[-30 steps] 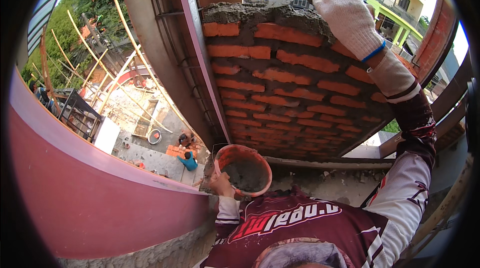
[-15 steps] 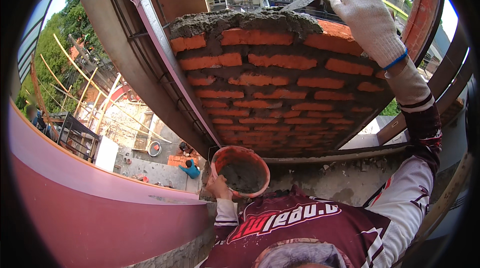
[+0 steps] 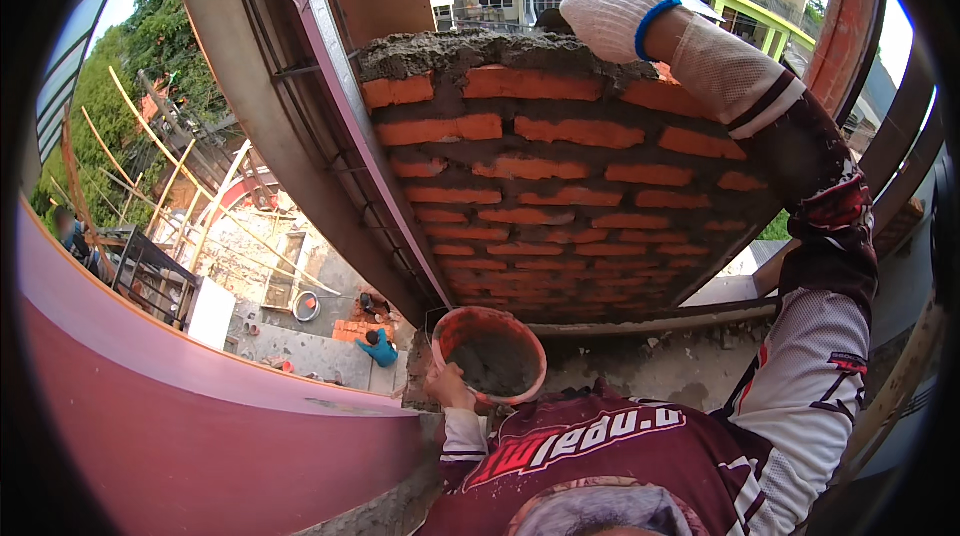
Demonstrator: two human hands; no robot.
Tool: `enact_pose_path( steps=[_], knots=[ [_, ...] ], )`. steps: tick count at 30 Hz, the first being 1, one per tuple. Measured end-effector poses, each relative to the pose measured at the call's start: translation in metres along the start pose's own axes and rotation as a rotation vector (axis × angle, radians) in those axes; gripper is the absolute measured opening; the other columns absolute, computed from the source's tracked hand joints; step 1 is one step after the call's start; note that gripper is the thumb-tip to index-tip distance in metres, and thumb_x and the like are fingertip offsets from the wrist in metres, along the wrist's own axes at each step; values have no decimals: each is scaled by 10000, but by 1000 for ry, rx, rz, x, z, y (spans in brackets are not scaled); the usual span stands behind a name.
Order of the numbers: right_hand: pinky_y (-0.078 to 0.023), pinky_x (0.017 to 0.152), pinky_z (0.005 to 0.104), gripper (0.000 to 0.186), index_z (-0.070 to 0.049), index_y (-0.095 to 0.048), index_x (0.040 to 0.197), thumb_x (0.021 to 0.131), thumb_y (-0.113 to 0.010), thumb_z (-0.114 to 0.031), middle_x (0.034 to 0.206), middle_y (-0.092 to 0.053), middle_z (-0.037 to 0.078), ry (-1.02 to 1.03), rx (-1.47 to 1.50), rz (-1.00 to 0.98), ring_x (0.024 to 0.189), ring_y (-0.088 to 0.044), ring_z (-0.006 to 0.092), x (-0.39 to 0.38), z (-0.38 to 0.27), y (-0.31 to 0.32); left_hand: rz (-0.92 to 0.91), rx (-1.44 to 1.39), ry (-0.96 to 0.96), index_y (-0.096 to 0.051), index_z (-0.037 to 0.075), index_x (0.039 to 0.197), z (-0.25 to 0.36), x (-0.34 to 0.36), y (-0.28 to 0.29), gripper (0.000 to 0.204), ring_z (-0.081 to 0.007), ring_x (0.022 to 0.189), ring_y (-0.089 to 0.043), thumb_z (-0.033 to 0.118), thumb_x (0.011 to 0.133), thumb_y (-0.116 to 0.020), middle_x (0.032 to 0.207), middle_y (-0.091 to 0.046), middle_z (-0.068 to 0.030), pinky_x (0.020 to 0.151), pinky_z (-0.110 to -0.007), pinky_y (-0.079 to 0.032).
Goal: The person places red bricks onto a partially built wall and applies mortar between them using a trowel. They repeatedly scoop mortar from a bucket, spread it on the bricks, and adjust the brick positions to align the wall.
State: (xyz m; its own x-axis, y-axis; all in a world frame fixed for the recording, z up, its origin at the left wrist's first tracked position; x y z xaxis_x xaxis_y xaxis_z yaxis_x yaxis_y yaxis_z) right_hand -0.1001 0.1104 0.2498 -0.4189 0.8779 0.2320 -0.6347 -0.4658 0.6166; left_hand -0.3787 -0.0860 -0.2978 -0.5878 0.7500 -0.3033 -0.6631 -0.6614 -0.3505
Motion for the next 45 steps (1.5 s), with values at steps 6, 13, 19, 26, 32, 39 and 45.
enact_pose_path(
  steps=[6,13,19,26,32,39,45],
  knots=[
    [-635,728,444,194,-59,-824,990,853,-719,-148,930,-787,180,79,205,276,850,-785,324,50,-52,52,55,-21,32,-706,-95,1068,-9,7,20,418,-187,845,-714,-116,681,-549,1019,-746,-93,732,-269,-537],
    [-602,704,471,313,13,-742,1076,995,-592,-249,855,-754,204,-320,814,374,772,-748,372,-61,-40,0,62,75,46,-702,-78,1083,-15,27,50,415,-150,771,-653,-100,696,-552,1006,-726,-68,674,-265,-492],
    [-537,573,258,280,-37,-567,1300,1078,-534,-204,897,-615,23,-931,2151,413,685,-593,77,-157,-153,-81,46,33,38,-686,-76,1134,6,22,38,433,-114,696,-597,-88,716,-573,939,-697,-28,626,-239,-449],
    [-574,536,307,307,-27,-504,1328,1077,-541,-199,923,-624,57,-803,2441,595,662,-646,127,-86,-214,-63,28,53,-86,-694,-56,1145,35,14,23,456,-88,686,-571,-111,710,-570,921,-679,-3,600,-224,-418],
    [-572,517,328,329,-8,-504,1304,1062,-570,-221,862,-615,65,-605,2326,393,625,-668,153,3,-280,-11,19,-55,-89,-698,-68,1145,36,5,26,464,-106,730,-623,-118,704,-564,967,-711,-28,627,-234,-465],
    [-570,639,423,376,15,-535,1282,1041,-588,-268,832,-694,195,-431,1958,349,721,-712,302,24,-308,-8,34,-11,5,-707,-80,1182,23,3,27,490,-102,728,-641,-141,721,-552,1024,-749,-68,639,-238,-485],
    [-541,812,543,414,25,-522,1252,1001,-608,-293,971,-704,303,-139,1804,277,950,-688,495,-69,-301,-52,11,92,-29,-710,-79,1213,13,2,15,484,-89,684,-621,-123,754,-564,1001,-753,-68,608,-225,-465]
  ],
)
Point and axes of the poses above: each hand's wrist, its own x-axis towards the middle knuckle, its own y-axis out of the back of the hand, z = x × y, the point moved 3 cm from there along x, towards the middle knuckle
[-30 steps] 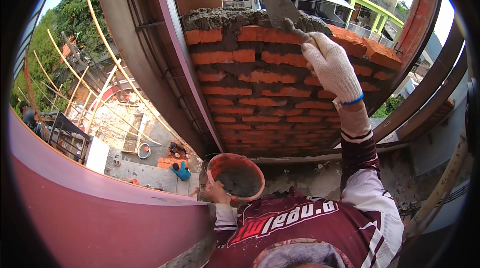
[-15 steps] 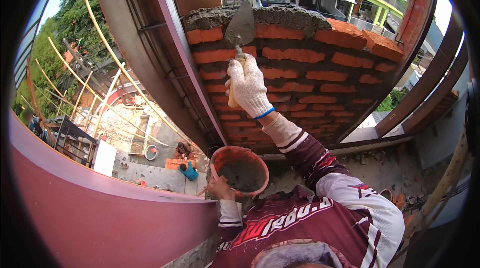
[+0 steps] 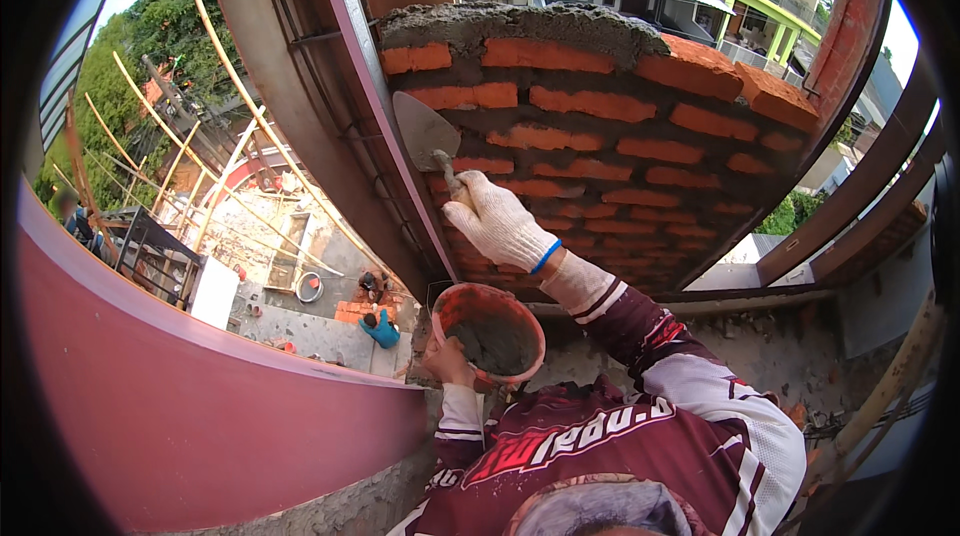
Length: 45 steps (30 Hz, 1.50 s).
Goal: The person places red bricks onto a partially built wall and applies mortar between them using a trowel. They repeatedly scoop mortar from a bucket, spread it on the bricks, and adjust the brick positions to align the wall.
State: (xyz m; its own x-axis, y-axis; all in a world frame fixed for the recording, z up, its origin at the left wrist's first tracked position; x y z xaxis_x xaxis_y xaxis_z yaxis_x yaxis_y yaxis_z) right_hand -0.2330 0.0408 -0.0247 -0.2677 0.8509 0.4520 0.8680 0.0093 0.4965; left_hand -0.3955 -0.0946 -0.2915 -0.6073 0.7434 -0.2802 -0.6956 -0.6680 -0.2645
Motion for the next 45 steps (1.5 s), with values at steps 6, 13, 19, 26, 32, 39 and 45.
enact_pose_path(
  steps=[6,13,19,26,32,39,45],
  knots=[
    [-560,859,518,375,-35,-682,1180,931,-592,-300,1041,-737,249,-222,-534,-830,993,-706,438,-140,91,57,-56,14,-98,-736,-105,1054,10,-16,-36,385,-64,641,-566,-106,702,-580,999,-747,-40,564,-225,-398],
    [-591,682,494,168,-28,-676,964,909,-590,-162,851,-743,191,-20,-741,-638,783,-742,394,-185,120,40,-378,162,-400,-685,-81,749,35,-44,-92,114,-154,914,-670,-86,666,-607,1140,-748,-172,729,-247,-460],
    [-593,654,461,168,-64,-775,858,865,-628,-146,807,-761,176,-60,-911,-560,763,-766,345,-171,108,117,-487,115,-302,-564,-62,613,40,-65,-128,61,-198,980,-671,-89,656,-598,1267,-707,-219,787,-307,-503],
    [-572,586,480,150,-75,-813,803,759,-702,-167,772,-761,146,226,-871,-831,708,-758,322,-213,108,114,-640,44,-201,-616,-79,658,23,-85,-174,63,-136,919,-667,-122,684,-578,1254,-731,-175,684,-239,-489],
    [-601,656,434,134,-35,-742,872,836,-663,-137,779,-748,167,132,-884,-640,776,-770,321,-229,119,146,-731,187,-288,-454,-14,559,5,-92,-196,236,-78,694,-544,-101,658,-649,1149,-751,-133,562,-257,-373],
    [-605,670,441,228,-30,-773,949,825,-717,-212,879,-765,201,-180,-973,-495,795,-766,356,-230,158,169,-729,351,-379,-470,-20,567,-6,-116,-211,202,-83,721,-548,-78,673,-633,975,-741,-107,580,-269,-393],
    [-585,616,419,382,-7,-696,1109,895,-648,-320,892,-724,127,-840,-102,-922,780,-740,276,-287,180,151,-819,343,-468,-435,-23,560,2,-133,-219,224,-120,878,-642,-95,665,-619,1219,-742,-220,640,-254,-431]
  ],
)
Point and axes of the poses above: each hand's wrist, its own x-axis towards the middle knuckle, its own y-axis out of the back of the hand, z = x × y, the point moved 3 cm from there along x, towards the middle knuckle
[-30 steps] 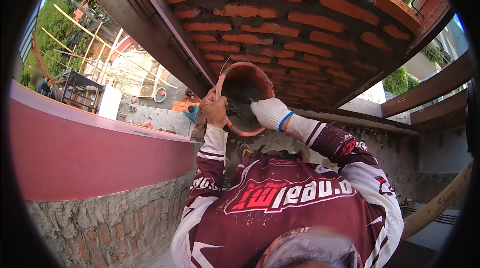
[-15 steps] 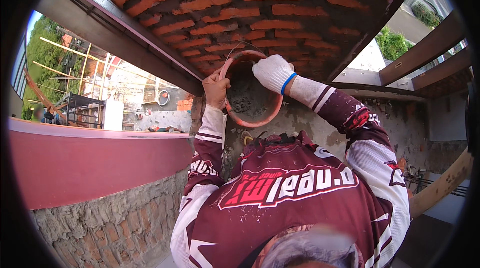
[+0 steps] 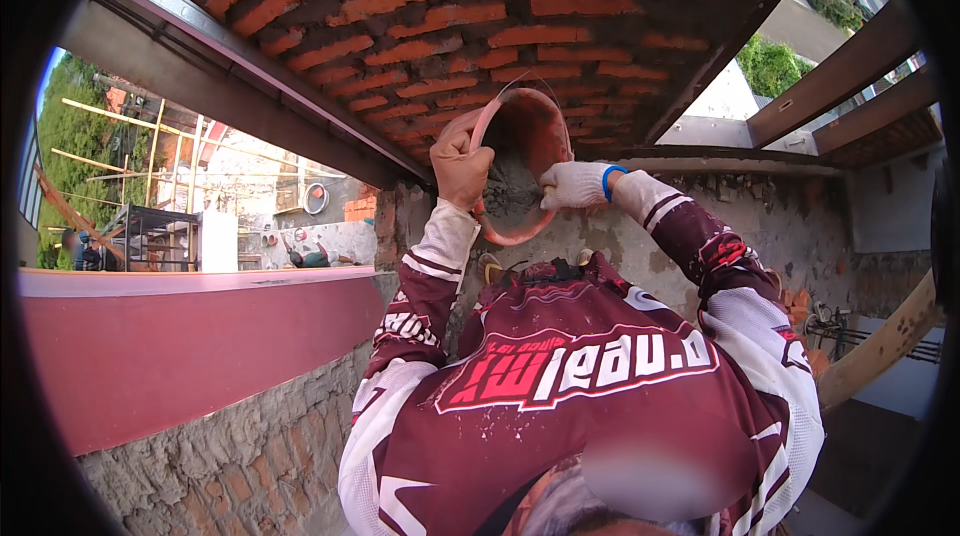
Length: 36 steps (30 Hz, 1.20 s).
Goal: The person places red bricks onto a partially built wall and applies mortar between them using a trowel. They repeatedly scoop mortar from a bucket, spread it on the bricks, and adjust the brick positions to align the wall.
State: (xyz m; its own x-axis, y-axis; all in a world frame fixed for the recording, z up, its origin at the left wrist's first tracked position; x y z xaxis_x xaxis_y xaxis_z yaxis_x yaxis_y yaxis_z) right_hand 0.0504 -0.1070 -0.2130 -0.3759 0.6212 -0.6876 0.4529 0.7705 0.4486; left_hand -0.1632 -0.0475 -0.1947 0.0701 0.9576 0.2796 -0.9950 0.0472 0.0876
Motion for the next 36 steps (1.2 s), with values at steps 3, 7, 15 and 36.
enact_pose_path(
  steps=[3,7,15,36],
  knots=[
    [-521,536,361,344,-21,-653,1030,926,-636,-348,774,-636,69,186,386,-61,637,-621,187,-2,-16,-45,-49,-62,11,-386,-10,556,2,-6,16,269,-91,733,-569,-75,665,-624,1199,-757,-179,568,-271,-386],
    [-565,635,425,277,-27,-653,1030,936,-605,-282,788,-682,113,378,-123,415,688,-698,259,-11,-36,-43,16,-46,80,-399,-22,555,1,-9,49,265,-103,835,-622,-68,666,-635,1197,-761,-160,596,-271,-410],
    [-602,694,443,189,-60,-729,1014,880,-661,-174,918,-744,141,197,-812,857,842,-759,330,-50,-49,20,76,60,-66,-411,-37,575,11,-14,26,229,-116,889,-629,-93,679,-607,1183,-751,-182,674,-263,-438],
    [-597,646,471,161,-58,-731,933,869,-671,-193,876,-750,160,137,-741,820,770,-759,351,-72,-24,31,107,83,-224,-393,-28,606,25,-16,5,235,-118,810,-603,-77,677,-612,1082,-755,-169,674,-273,-431]
  ],
)
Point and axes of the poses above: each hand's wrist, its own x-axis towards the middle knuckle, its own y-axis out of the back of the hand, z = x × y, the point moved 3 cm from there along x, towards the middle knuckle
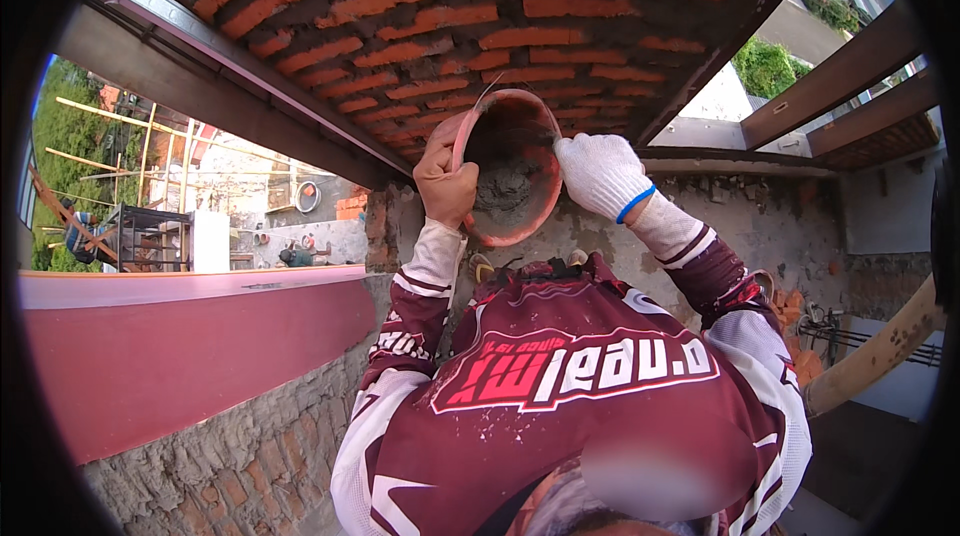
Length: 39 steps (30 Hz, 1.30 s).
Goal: The person places red bricks onto a partially built wall and applies mortar between them using a trowel. They repeatedly scoop mortar from a bucket, spread it on the bricks, and adjust the brick positions to align the wall.
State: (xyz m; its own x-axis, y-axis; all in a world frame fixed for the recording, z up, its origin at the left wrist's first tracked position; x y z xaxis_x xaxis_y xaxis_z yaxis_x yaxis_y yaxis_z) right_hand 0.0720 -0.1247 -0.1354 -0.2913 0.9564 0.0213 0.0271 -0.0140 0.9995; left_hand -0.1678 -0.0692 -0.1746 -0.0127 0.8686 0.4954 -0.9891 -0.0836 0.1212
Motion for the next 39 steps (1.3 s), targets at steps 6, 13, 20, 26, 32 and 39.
enact_pose_path(
  steps=[6,13,20,26,32,39],
  knots=[
    [-579,804,501,435,44,-708,1127,942,-595,-333,993,-742,269,-112,762,-635,897,-735,419,5,-20,-55,13,-48,-50,-374,-18,605,6,-5,-15,258,-107,683,-520,-57,687,-616,903,-727,-123,580,-281,-365],
    [-576,737,491,244,-62,-691,1011,921,-666,-287,926,-742,179,96,416,-85,868,-740,368,-17,-33,-42,81,-88,117,-354,0,597,-22,-3,22,303,-108,834,-618,-100,705,-619,1157,-738,-206,692,-268,-456],
    [-605,683,464,197,-43,-748,983,867,-689,-191,916,-761,172,-35,-6,2,832,-770,348,4,9,7,59,12,-131,-399,-32,600,2,-3,-14,219,-149,755,-602,-67,685,-598,1039,-764,-172,647,-298,-439],
    [-589,755,476,384,10,-755,1077,917,-633,-318,978,-748,272,60,405,-558,885,-761,360,11,-9,-53,82,-46,-78,-391,-42,613,1,-9,-30,214,-136,670,-538,-66,687,-591,999,-761,-159,597,-315,-393],
    [-476,528,313,394,18,-689,1094,974,-621,-351,734,-598,42,-173,1297,-708,620,-571,137,-19,-30,-74,108,-62,176,-356,-20,608,-31,-12,-10,264,-78,698,-514,-82,712,-591,1076,-769,-144,588,-292,-370],
    [-460,522,296,384,16,-680,997,994,-605,-361,744,-605,30,-91,1093,-692,612,-562,119,-2,20,12,414,-457,522,-459,12,628,-48,-13,-4,216,-106,792,-639,-165,709,-553,1209,-746,-141,624,-226,-458]
  ],
)
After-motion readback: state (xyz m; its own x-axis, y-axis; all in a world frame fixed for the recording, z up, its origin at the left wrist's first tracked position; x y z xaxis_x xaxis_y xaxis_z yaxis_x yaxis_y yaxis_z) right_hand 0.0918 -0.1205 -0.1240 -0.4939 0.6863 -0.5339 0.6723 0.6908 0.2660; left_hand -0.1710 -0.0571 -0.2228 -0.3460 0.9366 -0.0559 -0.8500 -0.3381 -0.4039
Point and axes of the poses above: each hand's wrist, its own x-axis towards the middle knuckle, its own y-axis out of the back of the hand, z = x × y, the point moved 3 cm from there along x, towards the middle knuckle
